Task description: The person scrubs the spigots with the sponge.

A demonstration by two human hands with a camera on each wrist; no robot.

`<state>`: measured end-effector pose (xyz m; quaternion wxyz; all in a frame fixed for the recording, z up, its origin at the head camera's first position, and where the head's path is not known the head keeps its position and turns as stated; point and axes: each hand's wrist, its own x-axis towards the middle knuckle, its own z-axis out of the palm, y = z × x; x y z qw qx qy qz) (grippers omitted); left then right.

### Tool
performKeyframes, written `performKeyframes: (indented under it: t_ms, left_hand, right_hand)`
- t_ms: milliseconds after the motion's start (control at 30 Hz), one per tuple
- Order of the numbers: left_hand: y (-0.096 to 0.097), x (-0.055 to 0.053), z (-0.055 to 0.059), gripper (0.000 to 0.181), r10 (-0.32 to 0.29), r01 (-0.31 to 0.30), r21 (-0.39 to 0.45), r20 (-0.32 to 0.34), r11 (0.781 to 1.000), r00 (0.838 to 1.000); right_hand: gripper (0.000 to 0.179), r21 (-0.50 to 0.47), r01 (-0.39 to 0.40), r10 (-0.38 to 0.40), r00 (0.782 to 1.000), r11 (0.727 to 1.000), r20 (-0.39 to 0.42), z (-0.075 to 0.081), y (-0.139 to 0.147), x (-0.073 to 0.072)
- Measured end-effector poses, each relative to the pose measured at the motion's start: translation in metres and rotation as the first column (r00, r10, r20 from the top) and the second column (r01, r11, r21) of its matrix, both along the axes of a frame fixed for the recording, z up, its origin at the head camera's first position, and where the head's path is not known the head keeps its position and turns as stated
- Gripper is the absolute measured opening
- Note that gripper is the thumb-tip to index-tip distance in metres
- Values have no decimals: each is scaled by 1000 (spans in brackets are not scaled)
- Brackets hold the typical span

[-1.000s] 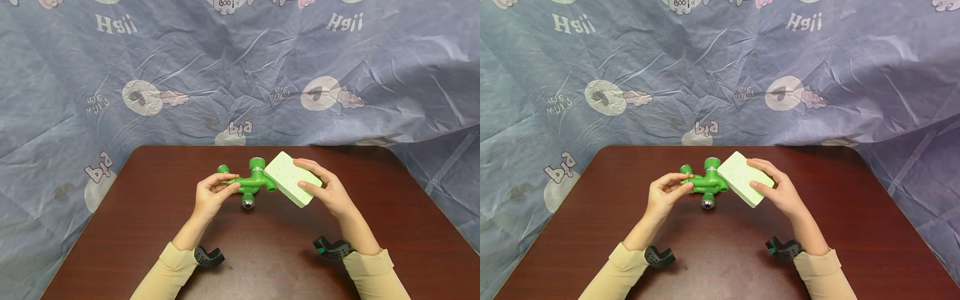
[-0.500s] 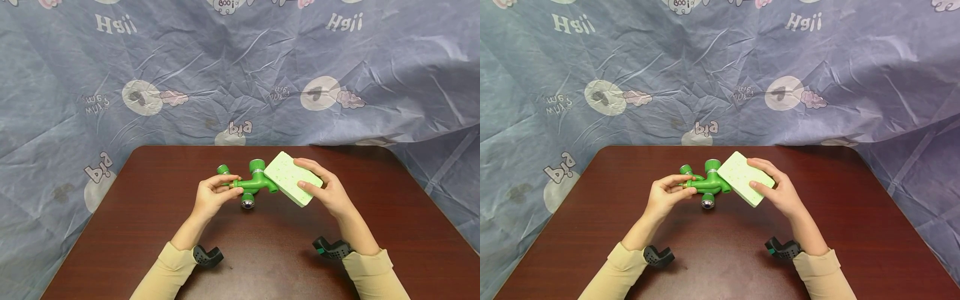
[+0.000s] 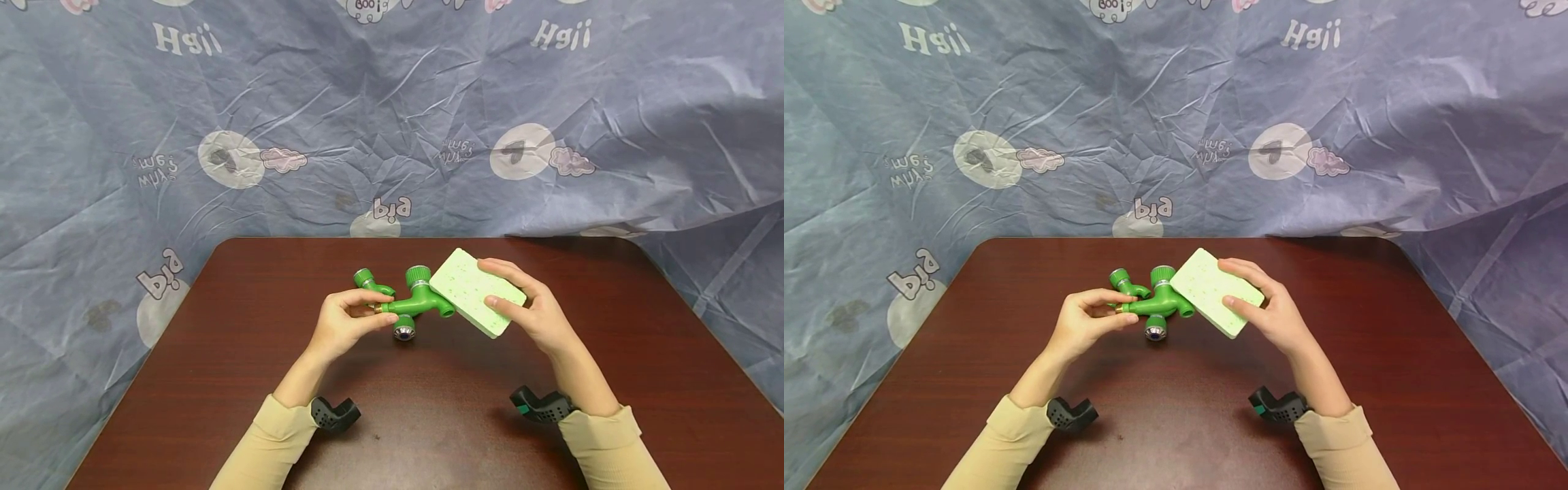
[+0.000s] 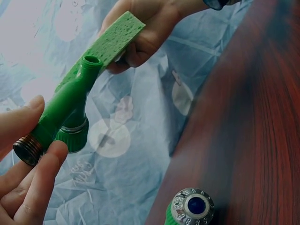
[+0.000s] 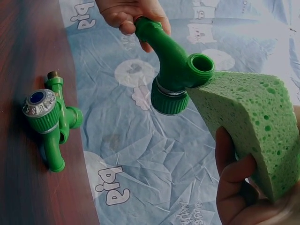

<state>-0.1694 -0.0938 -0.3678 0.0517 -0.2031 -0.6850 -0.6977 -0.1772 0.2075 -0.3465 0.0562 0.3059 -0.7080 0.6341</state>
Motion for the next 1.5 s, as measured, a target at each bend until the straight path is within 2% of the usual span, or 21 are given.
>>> performKeyframes:
  t_ms: [100,167,400,600,767,867,1033,1267,1500]
  left_hand:
    - [0,0,0,32,1,-1,-14,-1,1000,1000]
    - [-1,-3,-6,35,4,-4,-29,4,1000,1000]
    - [-1,-3,-6,35,11,-10,-76,3,997,1000]
    - [-1,-5,-6,32,33,-34,-78,-16,996,999]
    - [-2,-6,-6,29,65,-67,-61,-33,996,997]
    - [-2,-6,-6,27,83,-84,-41,-33,996,996]
    - [-1,-6,-8,28,83,-83,-25,-26,996,996]
    - [1,-5,-7,26,110,-110,-5,-53,994,993]
    - [7,-4,-10,28,154,-152,22,-112,988,982]
  right_hand:
    - [47,11,17,-17,1000,1000,-4,0,0,0]
    - [46,16,23,-23,1000,1000,-11,0,0,-1]
    - [47,51,38,-38,999,998,-3,0,-1,-1]
    - [46,12,34,-34,999,999,-9,2,1,0]
    - [45,-78,-11,11,1000,997,0,4,2,0]
    - [45,-99,-44,44,999,994,0,4,1,1]
    - [46,-39,-86,86,996,995,2,3,-5,2]
    - [45,-29,-43,43,999,999,8,2,-7,5]
    - [46,-15,-101,101,995,995,7,3,-16,9]
